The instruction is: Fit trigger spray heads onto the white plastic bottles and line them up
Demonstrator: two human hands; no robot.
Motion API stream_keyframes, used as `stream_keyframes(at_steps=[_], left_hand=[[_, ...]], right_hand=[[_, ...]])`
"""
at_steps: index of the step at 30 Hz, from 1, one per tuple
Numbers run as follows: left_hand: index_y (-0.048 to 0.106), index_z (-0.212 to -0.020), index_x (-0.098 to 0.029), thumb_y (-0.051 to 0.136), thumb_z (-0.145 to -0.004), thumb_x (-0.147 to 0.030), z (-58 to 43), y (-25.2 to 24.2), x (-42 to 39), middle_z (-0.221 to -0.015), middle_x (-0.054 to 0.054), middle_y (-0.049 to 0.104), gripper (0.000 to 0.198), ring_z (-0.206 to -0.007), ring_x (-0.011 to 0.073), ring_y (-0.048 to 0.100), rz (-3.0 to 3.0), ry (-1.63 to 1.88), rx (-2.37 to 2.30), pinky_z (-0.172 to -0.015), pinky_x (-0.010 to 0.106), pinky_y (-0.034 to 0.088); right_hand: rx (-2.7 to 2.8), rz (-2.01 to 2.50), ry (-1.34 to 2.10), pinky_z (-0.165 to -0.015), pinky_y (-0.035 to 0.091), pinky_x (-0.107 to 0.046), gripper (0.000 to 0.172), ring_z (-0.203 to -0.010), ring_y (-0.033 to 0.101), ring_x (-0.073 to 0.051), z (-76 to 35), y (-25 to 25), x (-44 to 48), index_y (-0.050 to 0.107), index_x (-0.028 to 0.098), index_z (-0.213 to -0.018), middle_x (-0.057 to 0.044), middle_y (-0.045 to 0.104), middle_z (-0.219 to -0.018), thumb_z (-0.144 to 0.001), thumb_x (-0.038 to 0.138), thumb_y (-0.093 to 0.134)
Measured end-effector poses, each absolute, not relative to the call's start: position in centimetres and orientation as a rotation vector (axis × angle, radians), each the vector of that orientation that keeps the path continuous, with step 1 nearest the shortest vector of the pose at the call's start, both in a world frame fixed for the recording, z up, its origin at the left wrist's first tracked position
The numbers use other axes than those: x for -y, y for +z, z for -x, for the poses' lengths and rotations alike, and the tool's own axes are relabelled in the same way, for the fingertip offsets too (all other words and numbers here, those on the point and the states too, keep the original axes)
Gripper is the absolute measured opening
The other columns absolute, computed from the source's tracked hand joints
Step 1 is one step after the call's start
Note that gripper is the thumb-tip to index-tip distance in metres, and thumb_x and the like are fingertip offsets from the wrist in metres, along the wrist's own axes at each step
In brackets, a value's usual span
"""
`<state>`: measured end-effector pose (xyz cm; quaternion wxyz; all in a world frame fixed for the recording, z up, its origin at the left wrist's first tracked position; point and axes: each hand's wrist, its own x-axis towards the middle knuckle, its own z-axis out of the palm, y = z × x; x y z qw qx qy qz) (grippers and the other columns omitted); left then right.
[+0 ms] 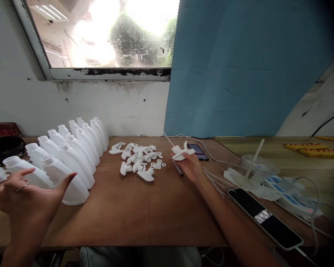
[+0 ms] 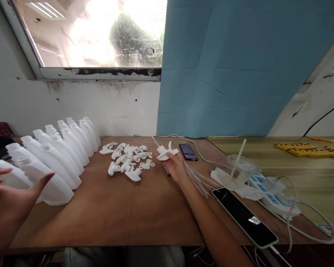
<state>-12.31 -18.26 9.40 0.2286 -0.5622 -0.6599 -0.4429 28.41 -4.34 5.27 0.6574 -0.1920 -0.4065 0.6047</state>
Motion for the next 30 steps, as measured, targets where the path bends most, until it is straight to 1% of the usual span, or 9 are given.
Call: stream_keyframes(at_steps=[3, 6, 9, 12, 14, 17, 22, 26, 30], left_hand=[[0.041, -0.124, -0.019, 0.072, -0.055, -0.063, 13.1, 8.1, 17.5, -0.116, 0.015, 0.057, 0.088, -0.108, 0.0495, 0.052, 1.242, -1.140, 1.947, -0.081, 0.072, 0.044], [0.043, -0.126, -0.020, 0.070, -0.061, -0.060, 12.3, 8.0, 17.7, -0.107, 0.013, 0.059, 0.081, -0.104, 0.0457, 0.054, 1.311, -1.122, 1.970, -0.082, 0.067, 0.047], [0.040, -0.130, -0.023, 0.065, -0.072, -0.051, 9.7, 8.9, 19.0, -0.111, 0.013, 0.054, 0.069, -0.108, 0.0419, 0.051, 1.509, -1.171, 1.808, -0.090, 0.064, 0.044], [0.035, -0.135, -0.023, 0.067, -0.073, -0.041, 6.3, 9.6, 18.8, -0.118, 0.013, 0.052, 0.072, -0.113, 0.0376, 0.049, 1.840, -1.187, 1.441, -0.094, 0.058, 0.042], [0.034, -0.136, -0.023, 0.066, -0.075, -0.034, 4.2, 9.6, 16.8, -0.122, 0.012, 0.051, 0.070, -0.116, 0.0336, 0.048, 2.073, -1.114, 1.274, -0.098, 0.054, 0.041], [0.035, -0.136, -0.023, 0.060, -0.080, -0.028, 2.1, 8.8, 11.8, -0.125, 0.012, 0.050, 0.062, -0.116, 0.0284, 0.048, 2.319, -0.957, 1.120, -0.101, 0.048, 0.039], [0.040, -0.136, -0.021, 0.057, -0.081, -0.027, 1.1, 6.8, 5.0, -0.126, 0.013, 0.051, 0.057, -0.117, 0.0276, 0.048, 2.389, -0.782, 0.943, -0.108, 0.051, 0.027], [0.040, -0.137, -0.024, 0.054, -0.084, -0.030, 1.7, 5.4, 4.4, -0.124, 0.012, 0.053, 0.055, -0.117, 0.0283, 0.047, 2.316, -0.756, 0.982, -0.109, 0.056, 0.019], [0.042, -0.137, -0.026, 0.053, -0.086, -0.034, 2.6, 4.6, 4.9, -0.124, 0.011, 0.054, 0.053, -0.118, 0.0293, 0.045, 2.301, -0.741, 0.998, -0.109, 0.057, 0.016]], right_hand=[[0.860, 0.414, 1.328, -0.061, 0.053, -0.028, 0.015, -0.071, 0.064, -0.014, -29.9, 5.6, 3.9, 0.060, 0.024, -0.089, -0.003, 0.069, -0.103, -0.076, 0.026, 0.067], [0.802, 0.419, 1.322, -0.057, 0.050, -0.026, 0.010, -0.060, 0.057, -0.010, -31.3, 5.5, 3.4, 0.061, 0.023, -0.088, -0.003, 0.069, -0.101, -0.078, 0.027, 0.064], [0.750, 0.442, 1.349, -0.055, 0.049, -0.026, 0.012, -0.059, 0.054, -0.010, -32.3, 5.3, 2.9, 0.063, 0.023, -0.088, -0.001, 0.068, -0.096, -0.078, 0.028, 0.063], [0.730, 0.429, 1.364, -0.055, 0.049, -0.026, 0.016, -0.060, 0.054, -0.010, -32.6, 5.2, 2.7, 0.063, 0.023, -0.091, -0.001, 0.067, -0.093, -0.077, 0.032, 0.064], [0.744, 0.413, 1.365, -0.053, 0.047, -0.025, 0.018, -0.058, 0.053, -0.009, -32.7, 5.2, 2.7, 0.063, 0.022, -0.091, 0.000, 0.066, -0.090, -0.076, 0.033, 0.065], [0.772, 0.423, 1.327, -0.048, 0.043, -0.023, 0.017, -0.054, 0.049, -0.008, -33.1, 5.2, 2.9, 0.061, 0.022, -0.085, 0.001, 0.063, -0.082, -0.071, 0.026, 0.070], [0.740, 0.515, 1.174, -0.040, 0.034, -0.021, 0.018, -0.045, 0.041, -0.006, -34.9, 4.7, 2.7, 0.059, 0.020, -0.077, 0.002, 0.063, -0.076, -0.064, 0.019, 0.071], [0.714, 0.562, 1.101, -0.037, 0.030, -0.020, 0.019, -0.041, 0.036, -0.005, -35.7, 4.3, 2.4, 0.058, 0.019, -0.075, 0.002, 0.064, -0.071, -0.059, 0.017, 0.070], [0.789, 0.633, 1.048, -0.035, 0.026, -0.019, 0.018, -0.040, 0.036, -0.004, -35.3, 4.0, 2.2, 0.059, 0.019, -0.073, 0.002, 0.063, -0.069, -0.059, 0.016, 0.069]])
